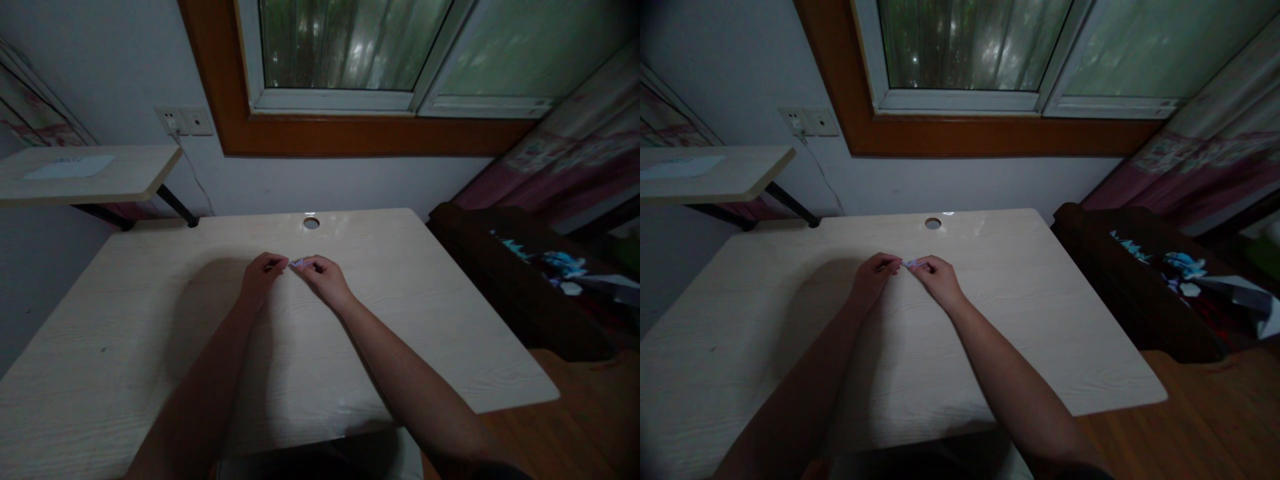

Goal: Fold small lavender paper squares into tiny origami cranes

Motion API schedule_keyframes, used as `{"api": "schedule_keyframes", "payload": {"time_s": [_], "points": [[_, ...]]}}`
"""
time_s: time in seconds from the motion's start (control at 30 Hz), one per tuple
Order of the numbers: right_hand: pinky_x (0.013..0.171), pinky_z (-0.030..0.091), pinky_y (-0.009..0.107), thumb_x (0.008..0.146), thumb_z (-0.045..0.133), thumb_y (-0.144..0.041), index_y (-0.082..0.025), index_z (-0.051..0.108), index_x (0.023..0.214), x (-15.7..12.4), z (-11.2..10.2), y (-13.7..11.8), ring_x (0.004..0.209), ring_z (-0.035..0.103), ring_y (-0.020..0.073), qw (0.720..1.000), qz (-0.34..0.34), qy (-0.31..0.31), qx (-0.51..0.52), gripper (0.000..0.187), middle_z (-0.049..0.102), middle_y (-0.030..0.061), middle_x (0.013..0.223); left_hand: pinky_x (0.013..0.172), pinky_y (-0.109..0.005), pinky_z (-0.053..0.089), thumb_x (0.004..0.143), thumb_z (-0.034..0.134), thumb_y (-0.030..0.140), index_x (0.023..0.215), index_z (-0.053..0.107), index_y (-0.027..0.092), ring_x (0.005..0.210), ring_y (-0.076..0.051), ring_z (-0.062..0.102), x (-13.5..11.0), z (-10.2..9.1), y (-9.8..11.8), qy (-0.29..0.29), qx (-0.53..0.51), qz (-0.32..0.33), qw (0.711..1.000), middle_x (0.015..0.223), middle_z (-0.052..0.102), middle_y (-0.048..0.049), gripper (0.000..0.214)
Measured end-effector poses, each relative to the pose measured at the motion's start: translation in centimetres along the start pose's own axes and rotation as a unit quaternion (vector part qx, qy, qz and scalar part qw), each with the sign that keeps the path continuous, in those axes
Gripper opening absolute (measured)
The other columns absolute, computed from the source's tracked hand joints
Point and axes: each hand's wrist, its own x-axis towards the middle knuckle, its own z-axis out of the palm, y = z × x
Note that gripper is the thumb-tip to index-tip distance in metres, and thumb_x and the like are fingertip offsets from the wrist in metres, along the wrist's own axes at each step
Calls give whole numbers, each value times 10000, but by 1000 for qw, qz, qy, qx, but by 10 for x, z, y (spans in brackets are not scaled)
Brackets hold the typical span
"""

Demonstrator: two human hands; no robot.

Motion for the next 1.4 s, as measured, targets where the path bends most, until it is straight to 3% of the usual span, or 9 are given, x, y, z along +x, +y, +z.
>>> {"api": "schedule_keyframes", "payload": {"time_s": [0.6,1.1,1.4], "points": [[677,458,267,824,730,-516,-177,735,895,0,-2,0,745,584,203,999,-29,-9,-18,347,651,45,819,715,-256,516,797,681,364,911,698,195,785,-150,635,-1,1,0,-26,3,34,999,901,688,-40,205],[688,468,278,819,769,-480,-194,742,899,0,-2,8,755,587,208,999,-33,-21,12,298,642,41,819,716,-261,501,791,681,379,853,680,182,754,-156,642,-2,2,-1,-69,16,22,997,821,696,-22,207],[620,451,261,841,740,-514,-198,749,906,-1,-1,5,717,567,199,998,-43,-31,-21,322,637,43,803,742,-273,503,794,671,396,838,680,191,779,-165,645,0,2,-4,-66,25,17,997,832,704,-24,210]]}}
